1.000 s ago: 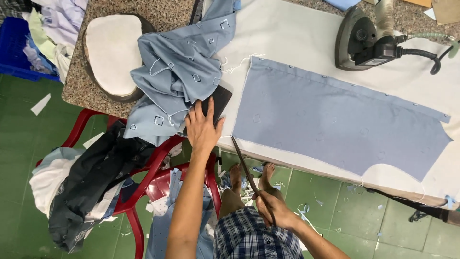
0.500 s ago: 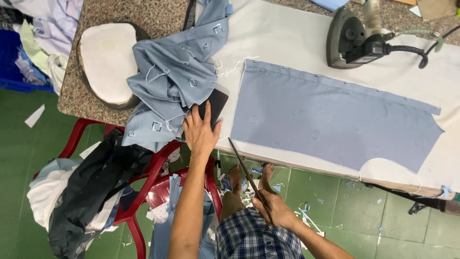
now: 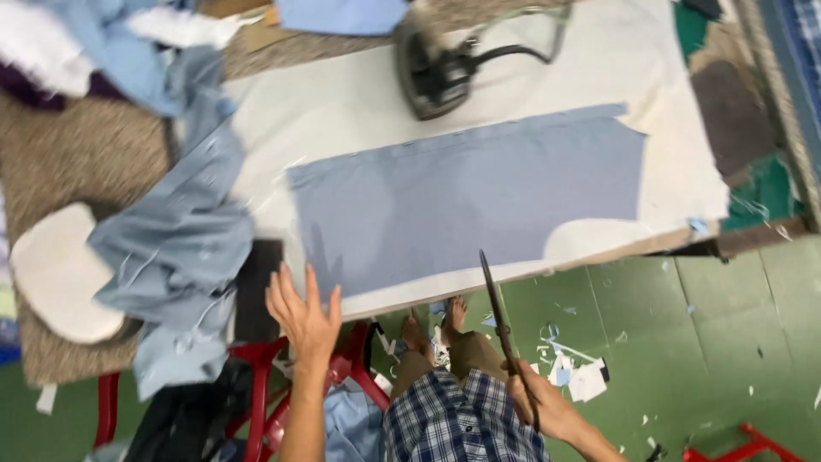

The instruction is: Ironing and pressing cut fabric pieces on a workstation using an industrial iron and a pressing block.

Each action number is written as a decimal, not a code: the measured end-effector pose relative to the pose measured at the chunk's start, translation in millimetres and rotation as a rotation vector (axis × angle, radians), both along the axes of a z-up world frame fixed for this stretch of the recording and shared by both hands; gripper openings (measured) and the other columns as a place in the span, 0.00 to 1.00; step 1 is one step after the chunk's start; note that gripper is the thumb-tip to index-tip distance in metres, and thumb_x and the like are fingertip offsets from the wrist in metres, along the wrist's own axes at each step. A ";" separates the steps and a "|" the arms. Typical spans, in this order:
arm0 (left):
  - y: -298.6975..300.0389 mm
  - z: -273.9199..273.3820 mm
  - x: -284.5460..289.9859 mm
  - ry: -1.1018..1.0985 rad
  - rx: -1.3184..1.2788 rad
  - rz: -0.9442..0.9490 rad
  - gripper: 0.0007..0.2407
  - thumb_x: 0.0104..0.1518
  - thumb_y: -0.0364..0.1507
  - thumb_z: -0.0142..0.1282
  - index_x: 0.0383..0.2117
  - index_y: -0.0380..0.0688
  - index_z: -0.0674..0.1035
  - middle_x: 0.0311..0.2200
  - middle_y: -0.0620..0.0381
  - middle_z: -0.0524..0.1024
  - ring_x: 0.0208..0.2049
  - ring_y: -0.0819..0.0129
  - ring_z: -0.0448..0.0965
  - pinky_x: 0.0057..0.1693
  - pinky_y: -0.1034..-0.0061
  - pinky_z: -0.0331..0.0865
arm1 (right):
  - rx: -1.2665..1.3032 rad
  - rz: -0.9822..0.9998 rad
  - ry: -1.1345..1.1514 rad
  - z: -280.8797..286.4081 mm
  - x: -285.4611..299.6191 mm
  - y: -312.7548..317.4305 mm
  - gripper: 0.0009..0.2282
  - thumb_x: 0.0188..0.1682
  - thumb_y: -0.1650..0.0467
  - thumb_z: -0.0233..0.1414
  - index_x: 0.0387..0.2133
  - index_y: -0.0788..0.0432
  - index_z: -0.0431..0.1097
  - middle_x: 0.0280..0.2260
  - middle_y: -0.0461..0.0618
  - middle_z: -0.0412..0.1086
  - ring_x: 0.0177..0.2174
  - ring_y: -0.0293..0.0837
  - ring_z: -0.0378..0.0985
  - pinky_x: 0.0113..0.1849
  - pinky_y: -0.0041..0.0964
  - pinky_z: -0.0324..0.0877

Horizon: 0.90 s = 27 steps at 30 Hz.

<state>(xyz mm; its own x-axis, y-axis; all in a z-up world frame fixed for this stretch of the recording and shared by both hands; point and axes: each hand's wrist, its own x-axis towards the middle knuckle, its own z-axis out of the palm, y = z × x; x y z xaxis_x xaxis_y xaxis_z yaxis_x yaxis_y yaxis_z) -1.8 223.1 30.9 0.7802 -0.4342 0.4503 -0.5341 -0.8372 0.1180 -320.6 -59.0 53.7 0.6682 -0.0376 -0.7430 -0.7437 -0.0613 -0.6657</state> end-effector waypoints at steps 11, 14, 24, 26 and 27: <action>-154.6 -34.9 17.0 0.319 0.116 -0.554 0.30 0.66 0.51 0.37 0.72 0.51 0.54 0.73 0.42 0.44 0.73 0.44 0.45 0.73 0.43 0.42 | 0.091 -0.496 0.149 12.0 -25.5 12.3 0.28 0.48 0.51 0.38 0.51 0.59 0.66 0.13 0.47 0.64 0.13 0.41 0.72 0.18 0.35 0.73; -179.0 -46.3 25.6 0.358 0.287 -0.692 0.31 0.66 0.53 0.31 0.71 0.49 0.54 0.73 0.44 0.43 0.74 0.48 0.41 0.73 0.47 0.36 | 0.200 -0.691 0.126 7.0 -11.1 36.4 0.27 0.50 0.52 0.39 0.51 0.61 0.65 0.14 0.47 0.58 0.12 0.42 0.69 0.18 0.38 0.72; -195.9 -67.2 33.1 0.369 0.444 -0.839 0.31 0.67 0.53 0.21 0.72 0.49 0.49 0.74 0.48 0.40 0.75 0.55 0.35 0.74 0.51 0.26 | 0.198 -0.961 0.065 13.4 62.6 80.4 0.27 0.51 0.54 0.37 0.52 0.63 0.64 0.12 0.47 0.62 0.12 0.40 0.70 0.20 0.35 0.75; -198.3 -48.3 30.9 0.500 0.369 -0.855 0.31 0.66 0.51 0.25 0.72 0.48 0.50 0.74 0.46 0.41 0.74 0.51 0.36 0.73 0.50 0.27 | 0.205 -0.981 0.083 -3.0 62.8 91.1 0.30 0.49 0.51 0.37 0.54 0.62 0.64 0.13 0.45 0.62 0.12 0.39 0.70 0.17 0.33 0.74; -198.9 -38.3 30.8 0.626 0.290 -0.853 0.30 0.66 0.49 0.29 0.72 0.46 0.51 0.73 0.44 0.42 0.74 0.47 0.37 0.73 0.49 0.29 | 0.213 -0.988 0.096 -11.6 63.6 95.7 0.33 0.46 0.48 0.36 0.55 0.60 0.63 0.14 0.44 0.62 0.12 0.37 0.69 0.15 0.31 0.73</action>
<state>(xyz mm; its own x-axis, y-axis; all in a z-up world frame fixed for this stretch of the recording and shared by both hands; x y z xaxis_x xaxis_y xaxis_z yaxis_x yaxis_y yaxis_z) 29.0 24.2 -7.4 0.2275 -0.9654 -0.1272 -0.8653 -0.2603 0.4284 -257.0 36.6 42.1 0.3471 -0.4015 -0.8476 -0.4479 0.7231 -0.5259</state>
